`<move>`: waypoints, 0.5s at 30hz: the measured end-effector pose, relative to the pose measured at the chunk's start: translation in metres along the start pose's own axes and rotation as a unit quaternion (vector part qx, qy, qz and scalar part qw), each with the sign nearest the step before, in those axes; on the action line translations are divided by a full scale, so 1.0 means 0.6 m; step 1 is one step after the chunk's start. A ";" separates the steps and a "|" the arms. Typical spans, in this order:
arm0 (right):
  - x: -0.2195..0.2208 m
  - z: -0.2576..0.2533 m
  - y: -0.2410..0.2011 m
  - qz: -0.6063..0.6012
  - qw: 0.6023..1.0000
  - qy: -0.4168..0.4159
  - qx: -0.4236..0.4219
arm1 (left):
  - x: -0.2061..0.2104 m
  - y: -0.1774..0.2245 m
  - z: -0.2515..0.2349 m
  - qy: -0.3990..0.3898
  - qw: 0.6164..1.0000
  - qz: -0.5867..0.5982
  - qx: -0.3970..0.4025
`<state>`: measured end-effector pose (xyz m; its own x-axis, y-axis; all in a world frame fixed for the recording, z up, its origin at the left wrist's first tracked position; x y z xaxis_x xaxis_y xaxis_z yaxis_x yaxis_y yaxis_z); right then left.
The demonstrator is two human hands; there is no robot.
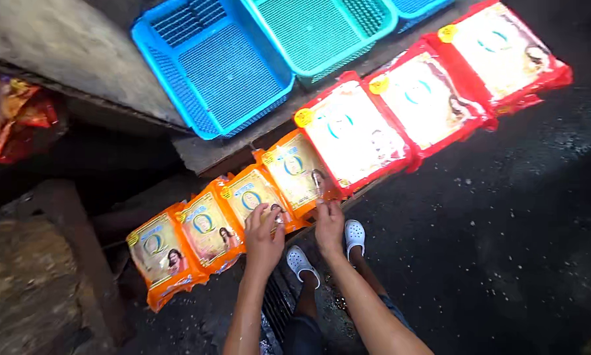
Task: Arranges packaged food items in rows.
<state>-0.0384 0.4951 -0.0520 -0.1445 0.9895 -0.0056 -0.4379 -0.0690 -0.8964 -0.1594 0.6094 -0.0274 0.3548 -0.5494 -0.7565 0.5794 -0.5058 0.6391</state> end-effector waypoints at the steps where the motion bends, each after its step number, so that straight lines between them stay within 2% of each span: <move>1: 0.002 0.003 0.000 -0.006 1.000 0.006 -0.010 | 0.002 -0.001 0.001 0.007 1.000 0.003 -0.002; 3: 0.003 0.005 -0.001 -0.031 0.999 0.023 -0.011 | 0.005 -0.001 0.002 0.018 1.000 0.012 -0.005; 8: 0.011 0.008 -0.011 -0.137 0.988 0.049 0.056 | 0.013 -0.006 0.006 0.042 0.999 0.029 -0.012; 15: -0.002 0.004 -0.031 -0.184 0.974 0.021 0.130 | 0.007 -0.001 -0.002 0.047 0.995 0.054 -0.064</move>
<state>-0.0323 0.4951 -0.0339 0.0985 0.9576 0.2708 -0.6637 0.2660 -0.6991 -0.1574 0.6079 -0.0312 0.4831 -0.5280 -0.6984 0.6214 -0.3552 0.6984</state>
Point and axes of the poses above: each hand's wrist, its own z-axis away from the middle knuckle, its own x-axis out of the palm, y = z × x, the point moved 2 cm from there along -z, towards the middle knuckle, and after that the axes turned 2 degrees about y, right-handed, at the moved point
